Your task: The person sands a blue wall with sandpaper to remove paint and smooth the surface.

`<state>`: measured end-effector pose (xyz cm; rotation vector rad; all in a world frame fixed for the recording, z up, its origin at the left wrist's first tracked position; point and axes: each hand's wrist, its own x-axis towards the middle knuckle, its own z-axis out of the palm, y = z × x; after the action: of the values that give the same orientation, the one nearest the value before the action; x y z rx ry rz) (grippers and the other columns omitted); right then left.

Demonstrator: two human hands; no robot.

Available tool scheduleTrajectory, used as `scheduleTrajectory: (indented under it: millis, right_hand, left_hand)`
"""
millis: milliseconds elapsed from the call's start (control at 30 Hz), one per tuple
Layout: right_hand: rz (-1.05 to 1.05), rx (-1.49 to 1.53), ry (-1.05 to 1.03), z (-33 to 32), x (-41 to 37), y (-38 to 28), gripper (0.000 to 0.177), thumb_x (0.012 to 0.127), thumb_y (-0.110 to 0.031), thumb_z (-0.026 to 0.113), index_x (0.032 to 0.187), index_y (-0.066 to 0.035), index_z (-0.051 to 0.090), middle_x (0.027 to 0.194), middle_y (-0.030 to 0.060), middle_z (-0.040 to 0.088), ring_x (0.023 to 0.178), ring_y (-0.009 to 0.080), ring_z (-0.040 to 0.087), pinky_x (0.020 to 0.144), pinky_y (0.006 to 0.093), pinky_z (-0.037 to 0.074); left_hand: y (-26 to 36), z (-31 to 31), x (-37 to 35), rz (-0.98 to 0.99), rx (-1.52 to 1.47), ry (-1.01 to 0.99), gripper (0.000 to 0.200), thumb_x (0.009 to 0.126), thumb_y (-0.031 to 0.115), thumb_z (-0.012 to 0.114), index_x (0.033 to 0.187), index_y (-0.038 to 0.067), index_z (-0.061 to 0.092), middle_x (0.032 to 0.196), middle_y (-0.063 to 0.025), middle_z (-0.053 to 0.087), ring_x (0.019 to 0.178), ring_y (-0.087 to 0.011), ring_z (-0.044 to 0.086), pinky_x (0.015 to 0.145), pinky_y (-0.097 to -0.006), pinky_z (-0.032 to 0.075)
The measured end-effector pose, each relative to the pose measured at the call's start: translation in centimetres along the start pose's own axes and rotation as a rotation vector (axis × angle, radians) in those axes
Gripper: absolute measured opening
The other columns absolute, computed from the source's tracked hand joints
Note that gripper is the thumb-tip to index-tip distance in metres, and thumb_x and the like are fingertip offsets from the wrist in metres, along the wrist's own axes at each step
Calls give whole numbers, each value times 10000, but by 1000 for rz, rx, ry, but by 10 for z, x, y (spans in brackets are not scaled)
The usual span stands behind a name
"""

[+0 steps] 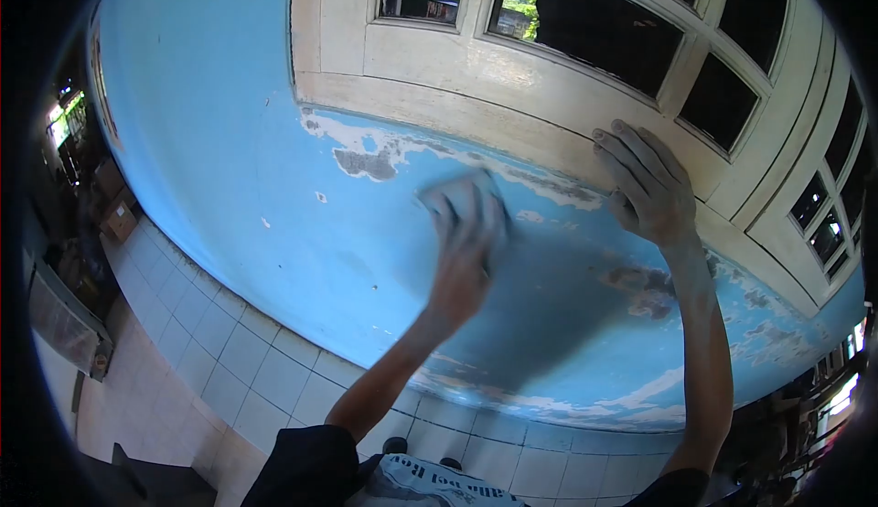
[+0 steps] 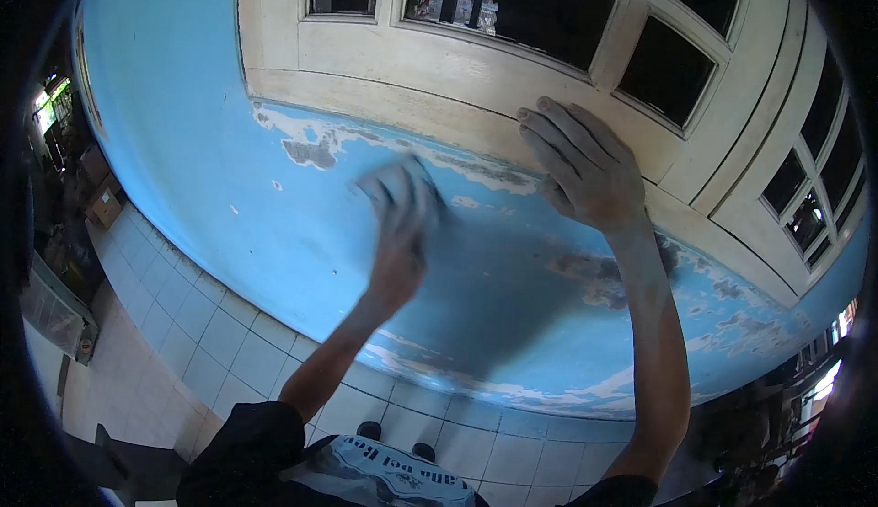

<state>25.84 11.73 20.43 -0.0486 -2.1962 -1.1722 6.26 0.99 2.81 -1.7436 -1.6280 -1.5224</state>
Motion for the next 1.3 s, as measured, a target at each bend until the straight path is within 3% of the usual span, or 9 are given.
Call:
scheduleTrajectory:
  millis: [400, 533, 667, 733, 767, 867, 933, 1200, 1300]
  right_hand:
    - [-22, -16, -7, -3, 1, 0, 441, 739, -115, 567, 1177, -75, 604, 1295, 4, 580, 1266, 182, 484, 1086, 356, 408]
    - [-29, -6, 15, -1, 1, -1, 433, 730, -131, 581, 1157, -72, 617, 1289, 13, 583, 1262, 183, 488, 1084, 355, 412]
    - [-17, -10, 37, -2, 1, -3, 417, 727, -141, 591, 1137, -73, 626, 1270, 14, 596, 1244, 182, 506, 1084, 353, 414]
    - [-25, -17, 35, -3, 2, -2, 416, 729, -137, 589, 1138, -74, 626, 1274, 12, 593, 1246, 179, 504, 1086, 351, 412]
    - [-23, -27, 33, -2, 1, -3, 415, 730, -134, 586, 1138, -75, 625, 1277, 9, 591, 1248, 177, 501, 1089, 349, 410]
    - [-22, -47, 30, 1, 1, -4, 423, 732, -162, 612, 1147, -79, 618, 1301, 2, 573, 1254, 174, 494, 1092, 344, 406]
    - [-52, -45, 2, -2, 4, -9, 404, 758, -180, 620, 1152, -91, 619, 1296, -2, 573, 1248, 168, 495, 1094, 336, 402]
    - [-200, -40, -39, 4, 6, -14, 328, 866, -228, 595, 1183, -147, 621, 1249, -9, 588, 1219, 141, 502, 1094, 303, 385]
    - [-186, 17, -27, 8, 5, -11, 335, 861, -212, 587, 1183, -124, 619, 1254, 12, 589, 1234, 150, 493, 1099, 309, 374]
  left_hand:
    - [2, 1, 0, -9, 38, -67, 755, 763, -57, 587, 1461, 42, 315, 1538, -269, 151, 1363, -595, 60, 1093, -685, 76]
    - [-4, -25, 33, 2, -115, 199, 761, 734, -96, 582, 1446, 31, 343, 1517, -290, 190, 1363, -590, 77, 1093, -684, 90]
    - [-36, -16, -7, -72, 265, -8, 634, 754, -156, 392, 1385, -120, 343, 1492, -342, 216, 1403, -515, 112, 1155, -517, 91]
    - [-68, -38, 27, -265, -406, 285, 563, 810, -139, 367, 1372, -128, 350, 1493, -347, 212, 1421, -492, 93, 1153, -504, 62]
    - [-54, -53, 47, -170, -354, 363, 520, 866, -111, 339, 1386, -122, 330, 1498, -341, 211, 1437, -465, 65, 1140, -529, 29]
    - [-44, -15, 6, 17, 92, 262, 596, 789, -141, 368, 1384, -124, 339, 1489, -381, 143, 1405, -524, 34, 1128, -596, 19]
    - [-12, -4, -14, -56, 34, 66, 716, 714, -162, 378, 1420, -111, 274, 1492, -390, 91, 1398, -532, 24, 1099, -657, -16]
    - [0, 7, 6, -111, -141, 237, 665, 778, -156, 354, 1435, -79, 284, 1515, -349, 105, 1405, -521, 15, 1144, -548, 20]
    - [41, 29, -19, -80, 16, -22, 686, 766, -156, 404, 1435, -46, 298, 1524, -333, 78, 1384, -562, -25, 1124, -617, 54]
